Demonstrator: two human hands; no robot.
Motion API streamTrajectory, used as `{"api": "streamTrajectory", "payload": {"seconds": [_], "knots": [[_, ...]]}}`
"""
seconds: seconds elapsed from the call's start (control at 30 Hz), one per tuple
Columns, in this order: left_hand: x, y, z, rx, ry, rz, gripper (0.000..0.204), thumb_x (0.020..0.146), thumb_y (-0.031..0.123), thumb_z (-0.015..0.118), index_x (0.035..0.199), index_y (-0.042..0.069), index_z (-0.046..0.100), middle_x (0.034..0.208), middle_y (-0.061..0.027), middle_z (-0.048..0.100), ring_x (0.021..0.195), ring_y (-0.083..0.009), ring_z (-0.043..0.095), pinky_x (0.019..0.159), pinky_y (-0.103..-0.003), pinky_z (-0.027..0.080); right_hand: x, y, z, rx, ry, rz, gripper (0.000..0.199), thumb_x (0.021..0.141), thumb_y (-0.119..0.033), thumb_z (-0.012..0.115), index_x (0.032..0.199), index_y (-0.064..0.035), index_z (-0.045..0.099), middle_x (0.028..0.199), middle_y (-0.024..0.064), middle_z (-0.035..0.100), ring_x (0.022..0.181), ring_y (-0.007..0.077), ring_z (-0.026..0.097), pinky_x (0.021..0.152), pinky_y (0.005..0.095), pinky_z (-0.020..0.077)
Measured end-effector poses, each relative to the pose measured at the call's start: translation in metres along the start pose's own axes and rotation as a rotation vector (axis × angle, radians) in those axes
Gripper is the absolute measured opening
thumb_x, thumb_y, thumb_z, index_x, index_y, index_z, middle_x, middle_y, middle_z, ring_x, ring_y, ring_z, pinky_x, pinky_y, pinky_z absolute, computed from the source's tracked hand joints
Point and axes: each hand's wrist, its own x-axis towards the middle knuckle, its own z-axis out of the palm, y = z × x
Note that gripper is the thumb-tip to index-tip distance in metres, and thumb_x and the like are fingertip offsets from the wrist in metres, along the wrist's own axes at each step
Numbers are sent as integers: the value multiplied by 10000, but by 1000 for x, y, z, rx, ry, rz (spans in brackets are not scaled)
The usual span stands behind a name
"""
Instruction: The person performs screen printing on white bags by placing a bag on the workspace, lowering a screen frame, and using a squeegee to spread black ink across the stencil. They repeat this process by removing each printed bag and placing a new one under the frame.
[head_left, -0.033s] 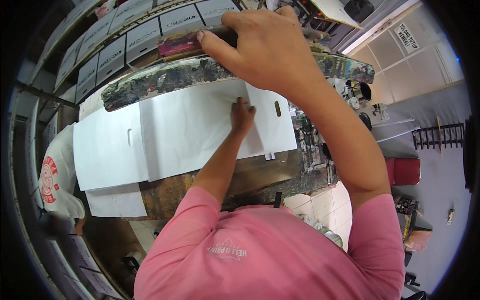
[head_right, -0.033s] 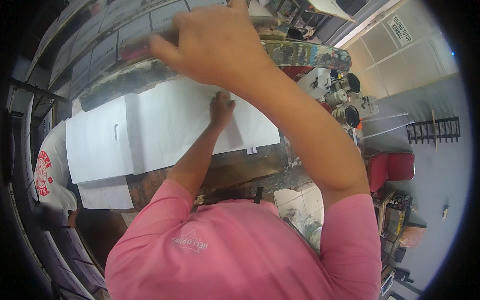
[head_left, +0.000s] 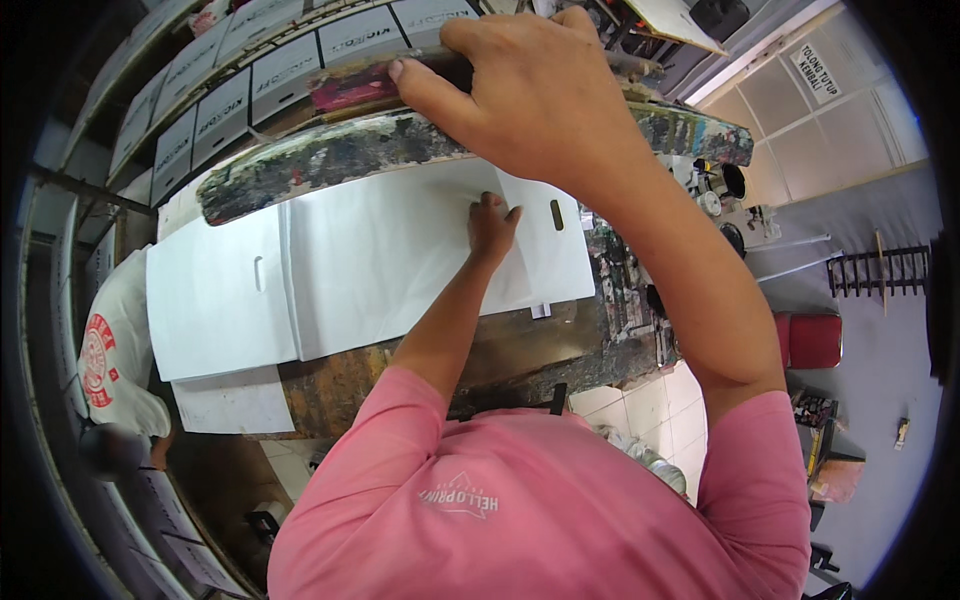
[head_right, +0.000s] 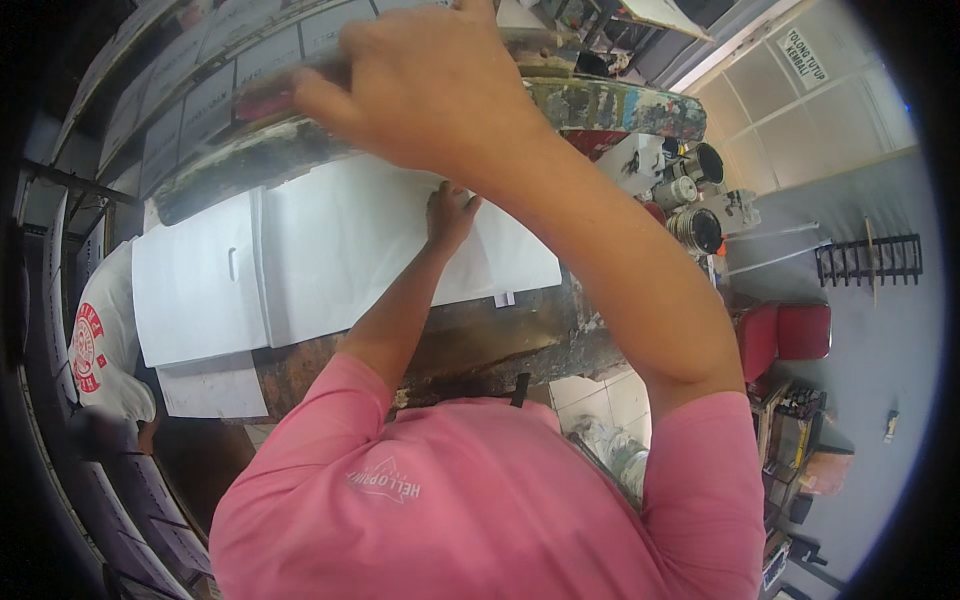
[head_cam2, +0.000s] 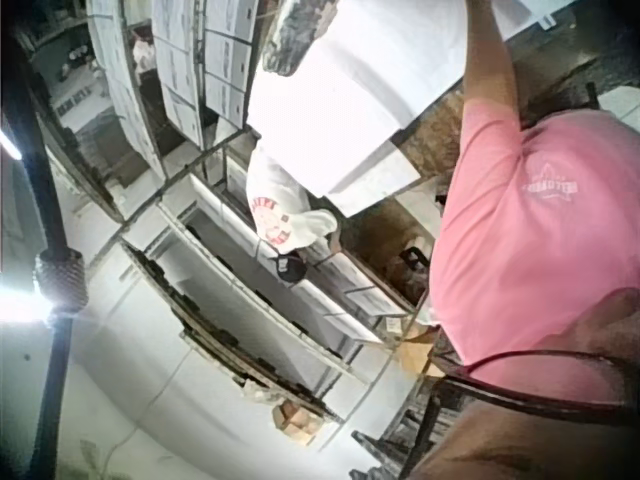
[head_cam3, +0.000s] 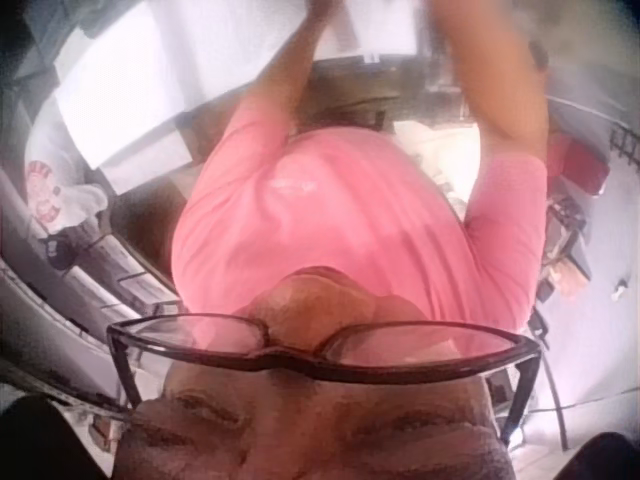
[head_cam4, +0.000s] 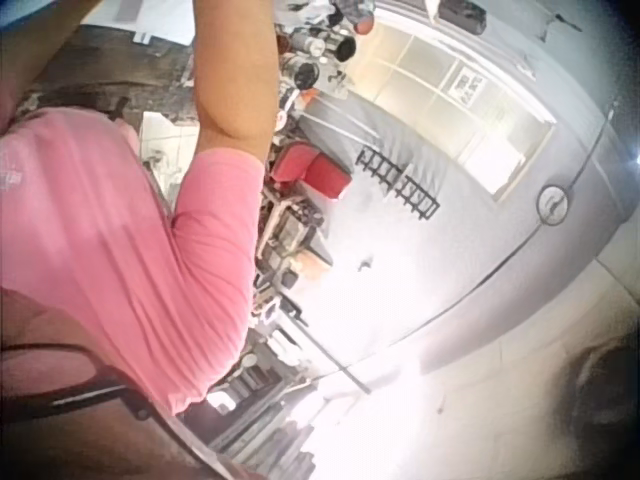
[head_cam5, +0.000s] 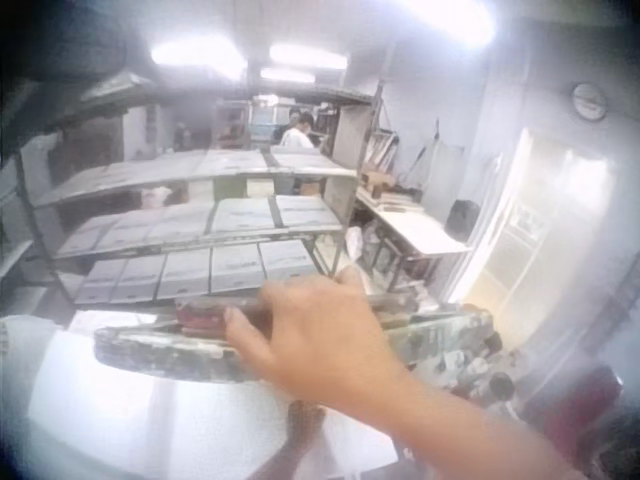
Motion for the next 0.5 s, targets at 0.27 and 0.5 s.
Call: {"api": "streamTrajectory", "payload": {"seconds": [0.27, 0.5], "knots": [[33, -5, 93, -29, -112, 59, 385, 934, 61, 610, 1312, -11, 581, 1293, -295, 630, 1213, -461, 612, 1014, -519, 505, 6, -5, -29, 132, -153, -18, 594, 1040, -481, 442, 795, 0, 690, 694, 147, 660, 663, 301, 629, 956, 520, 435], [28, 21, 133, -84, -203, 30, 429, 985, 95, 571, 1402, 0, 550, 1434, -288, 577, 1319, -451, 563, 1085, -503, 475, 6, -16, -25, -34, -166, 29, 620, 1055, -476, 423, 751, -1, 682, 619, 113, 610, 613, 286, 596, 1014, 552, 435]]}}
